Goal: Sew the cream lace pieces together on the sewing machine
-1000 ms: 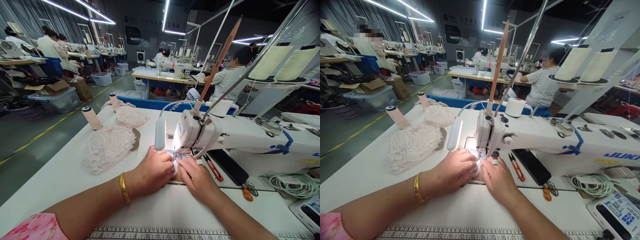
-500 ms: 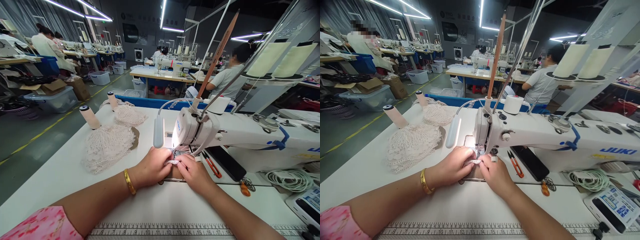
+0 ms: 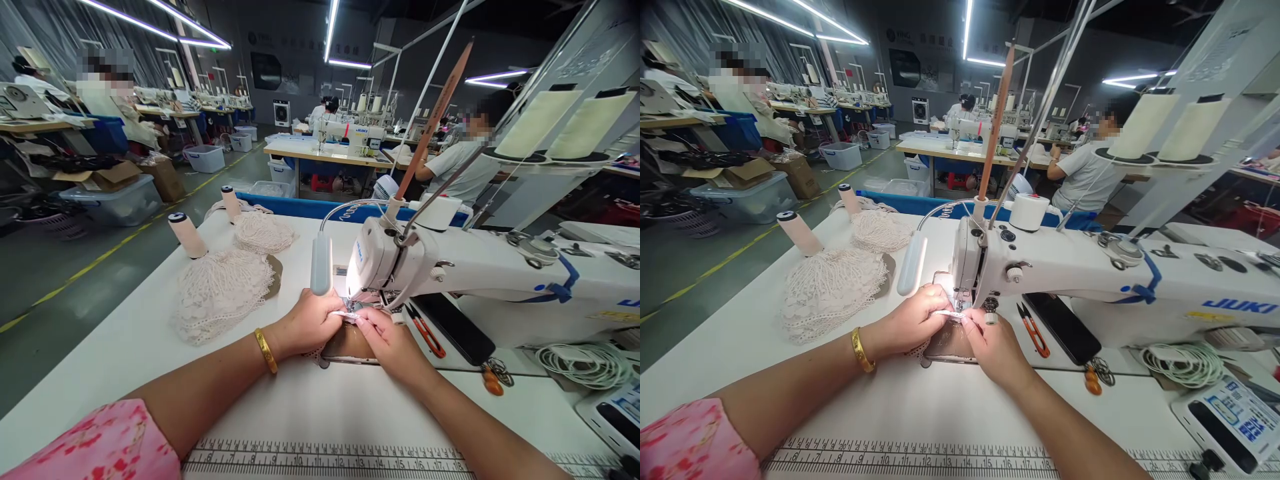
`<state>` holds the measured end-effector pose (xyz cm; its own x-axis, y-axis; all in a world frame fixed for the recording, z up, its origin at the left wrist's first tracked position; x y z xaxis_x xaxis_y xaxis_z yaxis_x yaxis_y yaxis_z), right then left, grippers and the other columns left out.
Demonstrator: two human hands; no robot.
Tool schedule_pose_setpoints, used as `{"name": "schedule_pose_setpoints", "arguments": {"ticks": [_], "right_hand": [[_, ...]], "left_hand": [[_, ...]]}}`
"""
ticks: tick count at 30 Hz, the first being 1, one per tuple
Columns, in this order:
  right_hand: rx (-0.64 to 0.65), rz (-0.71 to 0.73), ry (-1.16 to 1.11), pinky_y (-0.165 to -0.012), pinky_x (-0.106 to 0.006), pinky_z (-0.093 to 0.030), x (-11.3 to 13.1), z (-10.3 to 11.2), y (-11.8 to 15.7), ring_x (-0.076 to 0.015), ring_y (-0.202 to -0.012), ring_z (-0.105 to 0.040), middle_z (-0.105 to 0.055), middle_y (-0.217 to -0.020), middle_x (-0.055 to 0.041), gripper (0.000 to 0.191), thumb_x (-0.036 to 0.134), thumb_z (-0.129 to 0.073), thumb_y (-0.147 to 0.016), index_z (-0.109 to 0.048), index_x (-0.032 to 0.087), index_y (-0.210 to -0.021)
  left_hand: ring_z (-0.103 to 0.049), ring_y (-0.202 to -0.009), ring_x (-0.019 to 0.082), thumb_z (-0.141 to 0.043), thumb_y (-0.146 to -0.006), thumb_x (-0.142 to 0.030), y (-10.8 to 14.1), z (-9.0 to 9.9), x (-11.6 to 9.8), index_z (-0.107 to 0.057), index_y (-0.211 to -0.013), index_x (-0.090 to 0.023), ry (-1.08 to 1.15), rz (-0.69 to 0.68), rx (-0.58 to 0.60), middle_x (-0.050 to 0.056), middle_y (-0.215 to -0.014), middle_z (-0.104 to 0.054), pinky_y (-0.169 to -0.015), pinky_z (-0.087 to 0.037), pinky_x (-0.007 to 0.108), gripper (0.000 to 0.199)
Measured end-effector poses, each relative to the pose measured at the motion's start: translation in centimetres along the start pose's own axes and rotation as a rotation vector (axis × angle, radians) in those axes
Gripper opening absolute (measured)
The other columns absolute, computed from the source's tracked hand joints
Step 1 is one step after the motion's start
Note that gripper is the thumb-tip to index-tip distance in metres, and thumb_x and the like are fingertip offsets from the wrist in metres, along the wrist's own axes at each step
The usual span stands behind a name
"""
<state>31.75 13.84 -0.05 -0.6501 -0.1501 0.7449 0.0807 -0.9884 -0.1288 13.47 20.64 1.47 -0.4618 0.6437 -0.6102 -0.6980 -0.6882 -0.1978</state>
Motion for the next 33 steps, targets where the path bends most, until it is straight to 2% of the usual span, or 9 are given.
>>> {"name": "schedule_pose_setpoints", "arguments": {"ticks": [3,8,11,15,22,29,33], "right_hand": [[0.016,0.077,0.040,-0.078,-0.036,-0.046,-0.1,0.0,0.1,-0.0260,-0.093,-0.067,-0.073,-0.097,-0.0051,0.035,0.042,-0.041,-0.107,-0.069,0.024,-0.097],[0.053,0.415,0.298,-0.074,-0.036,-0.041,0.3,-0.1,1.2,-0.0232,-0.082,-0.061,-0.068,-0.086,-0.0042,0.029,0.022,-0.041,-0.109,-0.066,0.022,-0.094],[0.015,0.521,0.409,-0.071,-0.035,-0.038,0.5,0.1,1.9,-0.0218,-0.075,-0.058,-0.066,-0.082,-0.0036,0.027,0.017,-0.042,-0.108,-0.067,0.021,-0.097],[0.000,0.545,0.438,-0.070,-0.035,-0.037,0.6,0.2,2.2,-0.0221,-0.075,-0.059,-0.067,-0.084,-0.0037,0.025,0.014,-0.044,-0.107,-0.068,0.020,-0.107],[0.000,0.538,0.431,-0.073,-0.036,-0.040,0.5,0.0,2.1,-0.0243,-0.081,-0.064,-0.071,-0.091,-0.0060,0.026,0.012,-0.044,-0.106,-0.068,0.020,-0.113],[-0.012,0.520,0.455,-0.075,-0.038,-0.044,0.1,-0.1,1.8,-0.0254,-0.084,-0.066,-0.072,-0.090,-0.0060,0.026,0.013,-0.043,-0.106,-0.068,0.019,-0.109],[-0.023,0.525,0.488,-0.074,-0.038,-0.045,0.0,-0.2,1.5,-0.0254,-0.082,-0.066,-0.072,-0.089,-0.0061,0.027,0.013,-0.043,-0.107,-0.068,0.017,-0.117]], "left_hand": [[-0.063,-0.099,0.023,-0.046,-0.094,-0.017,0.2,0.1,0.0,-0.069,-0.088,-0.020,-0.009,-0.075,0.006,0.004,-0.095,-0.068,-0.098,-0.047,0.038,0.024],[-0.068,-0.096,0.021,-0.058,-0.084,-0.009,1.6,0.6,-1.0,-0.072,-0.096,-0.020,-0.108,-0.309,0.057,0.003,-0.102,-0.074,-0.093,-0.048,0.037,0.020],[-0.069,-0.091,0.020,-0.060,-0.088,-0.007,2.4,0.8,-1.8,-0.072,-0.091,-0.020,-0.217,-0.429,0.029,0.002,-0.098,-0.076,-0.089,-0.047,0.038,0.018],[-0.068,-0.088,0.019,-0.061,-0.092,-0.008,2.8,1.0,-2.3,-0.074,-0.089,-0.020,-0.286,-0.504,-0.004,0.003,-0.100,-0.078,-0.089,-0.047,0.039,0.018],[-0.067,-0.087,0.019,-0.060,-0.095,-0.009,2.5,1.1,-2.1,-0.075,-0.086,-0.020,-0.293,-0.489,-0.001,0.003,-0.098,-0.079,-0.090,-0.047,0.040,0.020],[-0.069,-0.088,0.020,-0.061,-0.095,-0.009,2.3,1.1,-2.1,-0.075,-0.088,-0.019,-0.324,-0.487,-0.014,0.004,-0.096,-0.078,-0.091,-0.045,0.041,0.019],[-0.069,-0.085,0.020,-0.060,-0.095,-0.008,2.2,1.0,-2.0,-0.075,-0.087,-0.018,-0.347,-0.495,-0.039,0.005,-0.093,-0.077,-0.090,-0.046,0.042,0.020]]}}
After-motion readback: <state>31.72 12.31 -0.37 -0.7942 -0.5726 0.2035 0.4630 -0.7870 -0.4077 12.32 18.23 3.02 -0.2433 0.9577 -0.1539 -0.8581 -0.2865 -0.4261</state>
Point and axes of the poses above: each hand's wrist, its own y-axis away from the middle knuckle, its own z-axis out of the back of the hand, x = y × z, the point moved 3 cm from there along -y, towards the middle knuckle
